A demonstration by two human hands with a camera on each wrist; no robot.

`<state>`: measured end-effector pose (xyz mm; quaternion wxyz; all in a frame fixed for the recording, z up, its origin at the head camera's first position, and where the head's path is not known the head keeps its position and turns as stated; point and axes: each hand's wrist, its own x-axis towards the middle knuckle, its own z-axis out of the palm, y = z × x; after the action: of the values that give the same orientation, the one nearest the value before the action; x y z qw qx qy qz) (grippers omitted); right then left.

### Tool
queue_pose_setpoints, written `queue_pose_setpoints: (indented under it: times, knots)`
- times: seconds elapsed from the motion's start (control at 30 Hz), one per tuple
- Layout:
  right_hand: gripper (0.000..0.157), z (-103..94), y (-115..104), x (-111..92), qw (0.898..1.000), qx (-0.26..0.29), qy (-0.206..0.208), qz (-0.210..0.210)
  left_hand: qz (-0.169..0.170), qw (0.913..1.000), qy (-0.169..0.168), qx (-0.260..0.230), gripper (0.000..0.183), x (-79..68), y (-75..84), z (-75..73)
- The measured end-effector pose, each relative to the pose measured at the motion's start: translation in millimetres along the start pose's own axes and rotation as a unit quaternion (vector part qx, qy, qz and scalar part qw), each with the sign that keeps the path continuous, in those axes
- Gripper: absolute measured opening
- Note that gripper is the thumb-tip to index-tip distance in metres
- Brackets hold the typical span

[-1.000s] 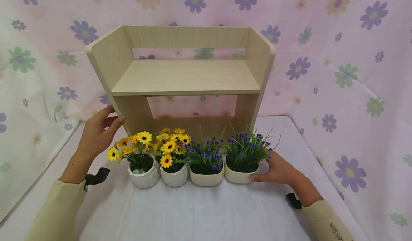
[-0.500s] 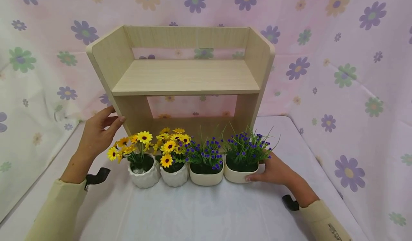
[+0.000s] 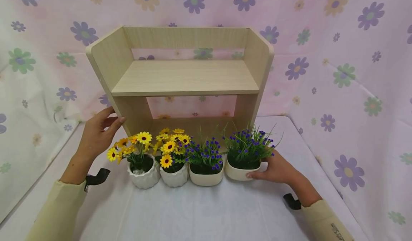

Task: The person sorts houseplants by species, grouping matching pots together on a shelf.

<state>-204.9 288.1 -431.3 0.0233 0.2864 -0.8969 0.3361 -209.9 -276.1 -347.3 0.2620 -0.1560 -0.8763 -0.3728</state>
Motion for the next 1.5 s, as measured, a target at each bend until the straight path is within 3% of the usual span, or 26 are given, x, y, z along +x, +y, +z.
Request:
queue_pose_setpoints:
  times: [0.3,0.53,0.77,1.07,1.3,1.5]
  knots:
    - [0.086,-15.0,-12.9,-0.6,0.999,-0.038,0.032,0.006,0.004,0.9999,0.001,-0.012,0.056,0.1,-1.2,0.3]
    - [0.09,-26.6,-27.1,-2.8,0.999,-0.004,0.038,0.031,0.003,0.9999,0.003,-0.009,0.055,-0.2,-1.8,0.4]
    - [0.099,-33.6,-32.5,0.9,0.997,0.012,0.08,-0.002,0.011,0.9998,0.008,-0.015,0.055,0.4,-3.8,0.2]
    - [0.109,-44.9,-47.7,7.8,0.989,0.098,0.097,-0.045,0.004,0.9999,0.005,-0.01,0.054,0.2,-2.1,-1.0]
    - [0.083,-54.3,-64.4,13.5,0.986,0.111,0.111,-0.052,0.011,0.9998,0.009,-0.015,0.054,0.4,-2.2,-0.7]
    - [0.074,-61.9,-82.9,23.6,0.982,0.135,0.117,-0.068,0.009,0.9998,0.01,-0.015,0.054,-0.4,-2.3,1.3]
